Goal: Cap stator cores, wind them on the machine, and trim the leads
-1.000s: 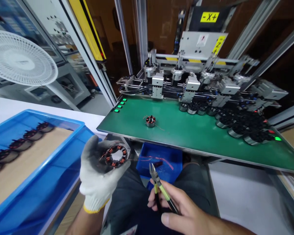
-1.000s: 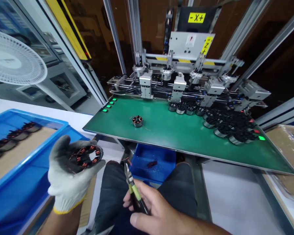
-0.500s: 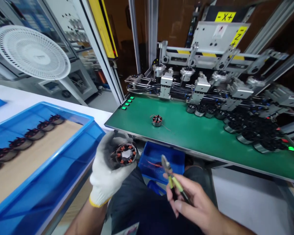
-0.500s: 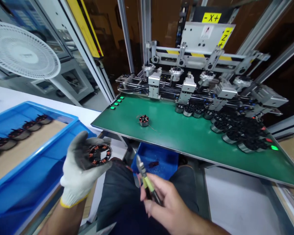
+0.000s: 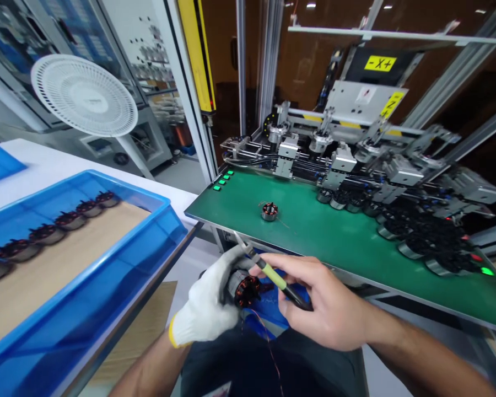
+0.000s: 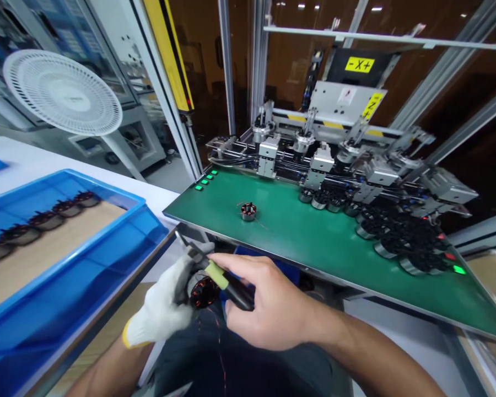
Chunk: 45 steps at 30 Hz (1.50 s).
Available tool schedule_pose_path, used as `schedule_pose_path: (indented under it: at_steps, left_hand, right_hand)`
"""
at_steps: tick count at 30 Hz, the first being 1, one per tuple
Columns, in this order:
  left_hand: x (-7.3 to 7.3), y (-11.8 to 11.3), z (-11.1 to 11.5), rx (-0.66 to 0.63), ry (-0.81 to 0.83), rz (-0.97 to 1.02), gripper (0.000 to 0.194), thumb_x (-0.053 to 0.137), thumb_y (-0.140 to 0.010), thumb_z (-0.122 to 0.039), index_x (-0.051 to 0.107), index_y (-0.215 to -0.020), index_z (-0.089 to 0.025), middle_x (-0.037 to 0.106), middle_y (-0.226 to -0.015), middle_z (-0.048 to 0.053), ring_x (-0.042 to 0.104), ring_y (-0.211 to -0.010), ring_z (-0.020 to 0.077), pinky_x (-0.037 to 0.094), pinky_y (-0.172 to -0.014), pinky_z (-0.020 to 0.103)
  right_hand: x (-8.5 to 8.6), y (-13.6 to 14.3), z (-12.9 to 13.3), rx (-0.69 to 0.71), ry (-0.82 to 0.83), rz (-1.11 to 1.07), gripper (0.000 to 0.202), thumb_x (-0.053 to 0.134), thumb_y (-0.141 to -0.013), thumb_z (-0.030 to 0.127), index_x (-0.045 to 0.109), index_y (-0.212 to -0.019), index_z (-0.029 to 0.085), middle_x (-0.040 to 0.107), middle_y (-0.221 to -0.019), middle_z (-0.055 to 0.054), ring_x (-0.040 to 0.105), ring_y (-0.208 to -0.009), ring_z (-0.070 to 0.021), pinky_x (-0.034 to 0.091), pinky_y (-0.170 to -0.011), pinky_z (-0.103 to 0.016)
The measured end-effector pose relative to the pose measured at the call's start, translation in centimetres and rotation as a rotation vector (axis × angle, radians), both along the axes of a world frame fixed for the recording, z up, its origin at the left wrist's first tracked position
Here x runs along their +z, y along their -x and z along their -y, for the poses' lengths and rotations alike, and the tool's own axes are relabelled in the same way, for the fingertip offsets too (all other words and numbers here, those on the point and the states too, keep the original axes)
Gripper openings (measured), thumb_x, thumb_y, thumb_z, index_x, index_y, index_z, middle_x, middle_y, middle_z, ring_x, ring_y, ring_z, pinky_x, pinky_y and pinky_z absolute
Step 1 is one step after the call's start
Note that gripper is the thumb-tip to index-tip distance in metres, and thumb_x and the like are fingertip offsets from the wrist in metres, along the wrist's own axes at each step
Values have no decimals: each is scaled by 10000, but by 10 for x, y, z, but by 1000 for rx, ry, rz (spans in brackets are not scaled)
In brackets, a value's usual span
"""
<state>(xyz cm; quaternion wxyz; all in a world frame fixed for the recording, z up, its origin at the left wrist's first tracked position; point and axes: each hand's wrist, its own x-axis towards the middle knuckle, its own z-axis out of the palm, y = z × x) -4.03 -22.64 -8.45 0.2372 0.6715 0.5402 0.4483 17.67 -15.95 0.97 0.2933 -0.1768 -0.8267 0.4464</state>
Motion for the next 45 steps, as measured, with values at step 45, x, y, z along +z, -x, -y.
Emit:
schedule_pose_path:
  at_steps: [45]
  left_hand:
    - [-10,10,8,-154,144,292,1052,545,-506,-15,398,-1496,-339,702,-1188,14,719,-1017,233,607,-868,330]
  right_hand:
    - [-15,-2,45,181,1027,263,123,589,-730,237,573,-816,150,571,-694,-2,506,-646,-100,381,-627,-228]
